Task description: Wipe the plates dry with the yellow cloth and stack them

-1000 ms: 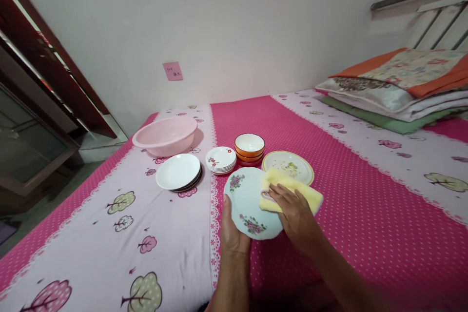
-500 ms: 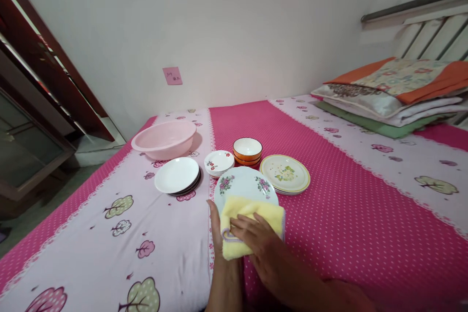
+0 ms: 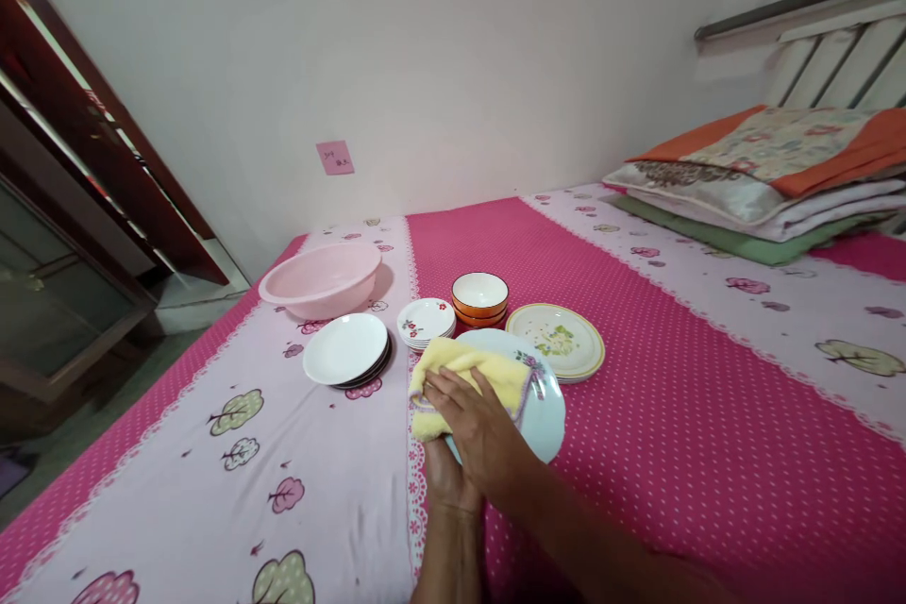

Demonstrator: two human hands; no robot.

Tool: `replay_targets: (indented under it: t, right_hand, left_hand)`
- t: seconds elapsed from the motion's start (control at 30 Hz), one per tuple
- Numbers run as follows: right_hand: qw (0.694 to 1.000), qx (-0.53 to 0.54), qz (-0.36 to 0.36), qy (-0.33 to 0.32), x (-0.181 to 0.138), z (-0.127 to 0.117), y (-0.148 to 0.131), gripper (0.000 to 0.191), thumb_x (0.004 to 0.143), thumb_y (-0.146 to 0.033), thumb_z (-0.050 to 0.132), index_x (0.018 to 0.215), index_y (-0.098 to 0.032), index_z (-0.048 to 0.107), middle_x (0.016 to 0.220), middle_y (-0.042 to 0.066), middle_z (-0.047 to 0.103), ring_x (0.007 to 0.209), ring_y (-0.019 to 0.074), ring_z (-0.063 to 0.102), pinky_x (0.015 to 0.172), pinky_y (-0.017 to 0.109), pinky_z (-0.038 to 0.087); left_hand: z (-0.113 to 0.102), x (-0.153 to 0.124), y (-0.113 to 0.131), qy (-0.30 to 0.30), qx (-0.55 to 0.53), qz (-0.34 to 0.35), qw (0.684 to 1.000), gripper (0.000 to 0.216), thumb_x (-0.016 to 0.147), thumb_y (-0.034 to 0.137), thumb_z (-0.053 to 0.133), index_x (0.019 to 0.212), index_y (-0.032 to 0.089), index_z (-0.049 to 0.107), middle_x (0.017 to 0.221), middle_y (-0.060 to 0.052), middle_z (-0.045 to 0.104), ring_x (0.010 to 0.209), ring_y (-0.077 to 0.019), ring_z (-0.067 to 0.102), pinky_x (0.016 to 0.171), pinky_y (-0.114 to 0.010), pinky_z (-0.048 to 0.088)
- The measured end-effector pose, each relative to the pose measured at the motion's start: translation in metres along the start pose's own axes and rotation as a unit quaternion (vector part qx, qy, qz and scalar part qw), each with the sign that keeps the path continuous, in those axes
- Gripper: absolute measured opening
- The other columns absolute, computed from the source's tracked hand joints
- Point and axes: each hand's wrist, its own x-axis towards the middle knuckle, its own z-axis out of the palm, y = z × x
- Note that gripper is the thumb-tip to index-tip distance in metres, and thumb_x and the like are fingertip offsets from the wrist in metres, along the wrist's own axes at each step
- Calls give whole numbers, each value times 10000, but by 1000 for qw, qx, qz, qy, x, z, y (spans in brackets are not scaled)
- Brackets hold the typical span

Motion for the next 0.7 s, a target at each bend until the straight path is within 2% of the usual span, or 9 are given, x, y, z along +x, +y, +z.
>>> replay_targets:
  t: [0.07, 0.13, 0.27, 0.37, 0.53, 0.7]
  right_hand:
    - [999, -7, 13, 29, 0, 0, 4, 525, 985, -83, 415, 1476, -212, 549, 1583, 75, 525, 1496, 254, 423, 1274, 490, 208]
    - [999, -15, 22, 44, -1, -4, 11, 588, 922, -27, 414, 1472, -187, 548, 1583, 97, 522, 1501, 248, 414, 1267, 496, 216]
    - [997, -26, 25, 61, -4, -14, 28, 715, 817, 13, 413, 1504, -162, 509, 1609, 116, 484, 1518, 251, 379, 1258, 521, 207]
    - [997, -37, 16, 72, -9, -20, 42, 750, 796, 21, 407, 1518, -166, 492, 1609, 111, 484, 1514, 258, 387, 1246, 534, 219]
    - [994, -52, 8, 92, -21, -19, 65, 705, 812, 12, 402, 1488, -150, 522, 1573, 119, 528, 1491, 268, 418, 1232, 539, 245]
    - [999, -24, 10, 46, -29, -21, 74, 672, 801, -27, 415, 1442, -158, 569, 1525, 130, 575, 1446, 284, 474, 1205, 547, 314]
  left_hand:
    - [9, -2, 4, 22, -66, -59, 996, 540, 1089, 296, 207, 1296, 217, 699, 1223, -96, 759, 1211, -163, 690, 1055, -322, 543]
    - [17, -4, 7, 36, -130, -114, 984, 523, 1100, 353, 238, 1335, 225, 688, 1255, -99, 754, 1256, -182, 666, 1093, -339, 516]
    - [17, -7, 5, -12, -184, -158, 970, 525, 1071, 523, 359, 1386, 238, 667, 1355, -112, 715, 1354, -254, 596, 1191, -432, 421]
    - [11, -6, 1, -54, -184, -152, 970, 565, 1025, 590, 453, 1406, 224, 654, 1397, -125, 692, 1390, -284, 561, 1223, -449, 369]
    - [7, -2, 3, -49, -158, -122, 979, 606, 993, 630, 491, 1395, 211, 665, 1378, -135, 704, 1364, -315, 583, 1216, -473, 372]
    - [1, 5, 8, -41, -155, -96, 982, 634, 980, 632, 520, 1397, 176, 660, 1391, -173, 688, 1302, -332, 631, 1183, -499, 414]
